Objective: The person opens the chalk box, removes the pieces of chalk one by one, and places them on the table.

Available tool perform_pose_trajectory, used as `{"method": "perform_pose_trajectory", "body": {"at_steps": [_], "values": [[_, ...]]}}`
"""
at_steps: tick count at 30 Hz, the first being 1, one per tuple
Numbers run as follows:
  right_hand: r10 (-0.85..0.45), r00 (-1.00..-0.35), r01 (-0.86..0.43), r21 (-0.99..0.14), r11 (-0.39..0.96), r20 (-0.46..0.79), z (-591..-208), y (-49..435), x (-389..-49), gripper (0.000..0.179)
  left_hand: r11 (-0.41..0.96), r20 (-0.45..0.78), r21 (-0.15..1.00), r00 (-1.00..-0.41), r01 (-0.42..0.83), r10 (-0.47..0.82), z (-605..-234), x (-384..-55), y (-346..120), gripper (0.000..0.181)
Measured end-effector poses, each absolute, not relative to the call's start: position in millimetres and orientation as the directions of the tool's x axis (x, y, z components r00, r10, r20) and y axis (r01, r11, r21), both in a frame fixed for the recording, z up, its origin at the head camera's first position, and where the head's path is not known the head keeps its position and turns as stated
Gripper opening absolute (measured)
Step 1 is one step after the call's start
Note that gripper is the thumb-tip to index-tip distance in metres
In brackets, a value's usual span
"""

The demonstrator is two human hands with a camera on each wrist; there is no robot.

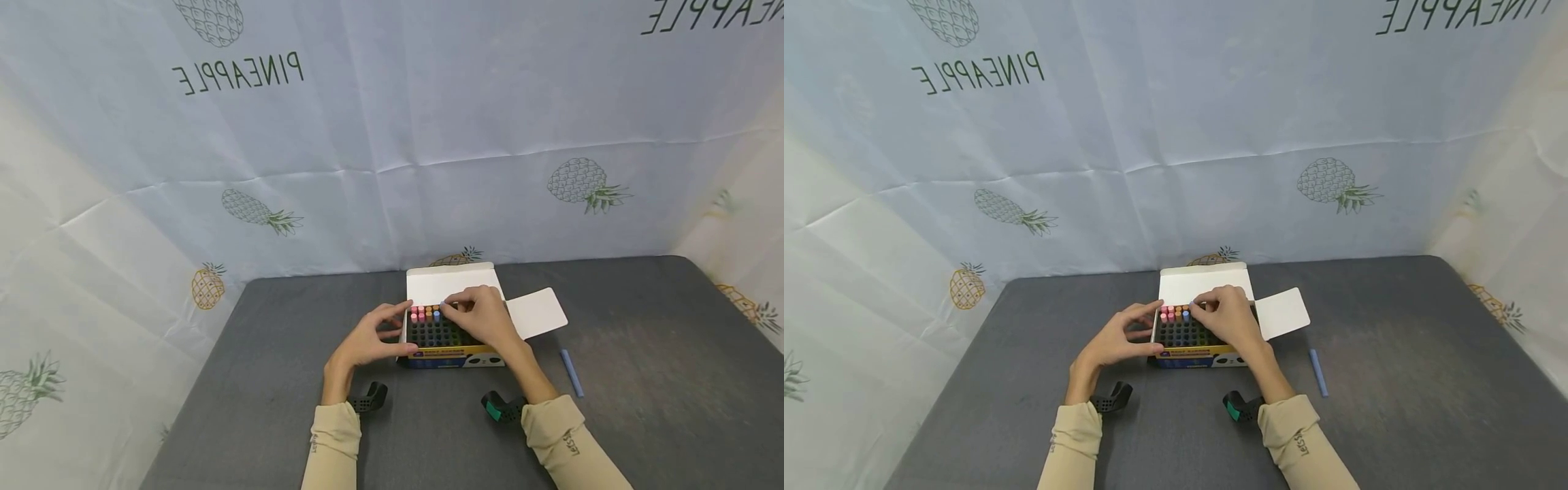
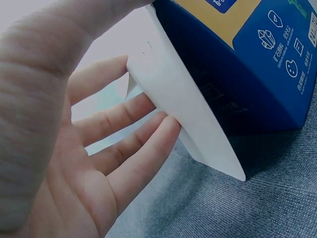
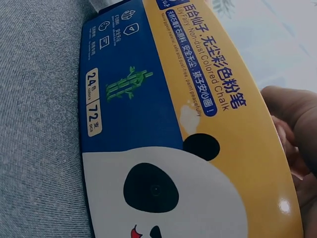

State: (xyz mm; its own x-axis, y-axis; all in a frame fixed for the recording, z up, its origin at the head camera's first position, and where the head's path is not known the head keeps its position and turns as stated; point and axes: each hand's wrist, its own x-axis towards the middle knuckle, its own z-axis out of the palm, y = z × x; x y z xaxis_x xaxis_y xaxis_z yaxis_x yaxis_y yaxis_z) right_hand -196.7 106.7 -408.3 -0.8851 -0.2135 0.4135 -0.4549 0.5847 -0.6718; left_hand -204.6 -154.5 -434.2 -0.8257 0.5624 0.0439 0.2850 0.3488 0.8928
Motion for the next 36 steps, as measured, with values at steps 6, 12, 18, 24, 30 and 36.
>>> {"method": "perform_pose_trajectory", "body": {"at_steps": [6, 12, 18, 24, 30, 36], "values": [[-0.143, -0.871, -0.471, -0.714, 0.518, 0.47, -407, 106, -199, 0.01, 0.344, 0.041, 0.897, -0.826, 0.279, 0.562, -433, -205, -155, 0.079], [-0.149, -0.89, -0.432, -0.689, 0.582, 0.431, -407, 104, -200, 0.019, 0.344, 0.042, 0.896, -0.824, 0.281, 0.564, -435, -205, -155, 0.08], [-0.223, -0.863, -0.486, -0.625, 0.611, 0.453, -412, 103, -203, 0.02, 0.342, 0.049, 0.894, -0.821, 0.29, 0.569, -435, -206, -155, 0.081], [-0.212, -0.851, -0.507, -0.645, 0.571, 0.481, -412, 103, -205, 0.018, 0.336, 0.051, 0.896, -0.819, 0.29, 0.571, -434, -205, -155, 0.081], [-0.134, -0.843, -0.511, -0.695, 0.507, 0.522, -403, 106, -202, 0.011, 0.335, 0.043, 0.899, -0.818, 0.282, 0.573, -435, -206, -156, 0.082], [-0.1, -0.847, -0.503, -0.727, 0.468, 0.522, -393, 109, -195, 0.011, 0.329, 0.054, 0.898, -0.815, 0.292, 0.576, -434, -206, -156, 0.081]]}}
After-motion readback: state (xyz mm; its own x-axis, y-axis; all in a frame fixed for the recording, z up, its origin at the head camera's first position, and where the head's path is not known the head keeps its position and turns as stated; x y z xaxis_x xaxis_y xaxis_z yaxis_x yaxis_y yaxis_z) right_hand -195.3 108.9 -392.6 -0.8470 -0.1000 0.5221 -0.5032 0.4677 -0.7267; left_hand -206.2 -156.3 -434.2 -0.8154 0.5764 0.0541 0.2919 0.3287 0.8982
